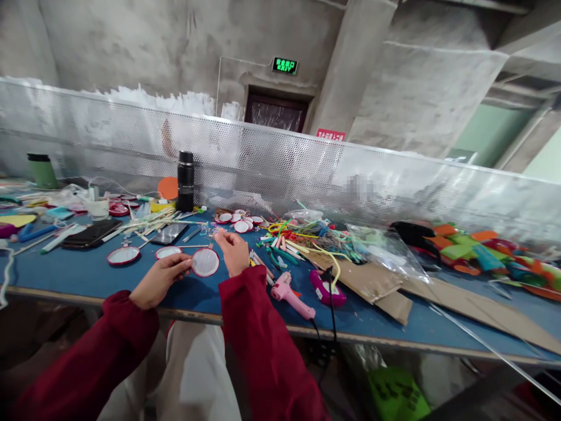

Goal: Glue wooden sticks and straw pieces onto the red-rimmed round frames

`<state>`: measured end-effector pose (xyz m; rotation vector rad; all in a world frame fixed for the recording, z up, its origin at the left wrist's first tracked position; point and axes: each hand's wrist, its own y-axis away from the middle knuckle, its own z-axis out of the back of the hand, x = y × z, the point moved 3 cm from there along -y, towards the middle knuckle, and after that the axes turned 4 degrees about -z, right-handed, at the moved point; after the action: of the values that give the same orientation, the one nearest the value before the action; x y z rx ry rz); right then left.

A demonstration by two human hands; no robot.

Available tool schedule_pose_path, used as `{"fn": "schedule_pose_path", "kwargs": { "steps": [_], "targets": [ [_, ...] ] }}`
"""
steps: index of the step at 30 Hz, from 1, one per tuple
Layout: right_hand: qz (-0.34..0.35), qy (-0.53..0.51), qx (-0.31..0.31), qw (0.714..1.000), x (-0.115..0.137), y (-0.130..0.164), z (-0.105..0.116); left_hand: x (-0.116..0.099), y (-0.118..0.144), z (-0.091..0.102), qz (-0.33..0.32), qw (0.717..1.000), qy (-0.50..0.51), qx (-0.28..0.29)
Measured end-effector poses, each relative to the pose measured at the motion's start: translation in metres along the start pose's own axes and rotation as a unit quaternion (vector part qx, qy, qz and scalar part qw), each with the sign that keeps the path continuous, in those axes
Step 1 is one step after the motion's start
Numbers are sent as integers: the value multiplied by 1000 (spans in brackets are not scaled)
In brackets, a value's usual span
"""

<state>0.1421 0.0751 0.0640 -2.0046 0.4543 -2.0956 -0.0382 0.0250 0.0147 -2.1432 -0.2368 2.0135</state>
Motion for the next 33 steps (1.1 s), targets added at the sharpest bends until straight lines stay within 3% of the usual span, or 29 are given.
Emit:
{"fn": "schedule_pose_path", "kwargs": {
  "steps": [33],
  "targets": [
    [-11, -26, 10, 1000, -1, 2, -6, 0, 1, 0, -3, 1000, 2, 3]
  ]
}}
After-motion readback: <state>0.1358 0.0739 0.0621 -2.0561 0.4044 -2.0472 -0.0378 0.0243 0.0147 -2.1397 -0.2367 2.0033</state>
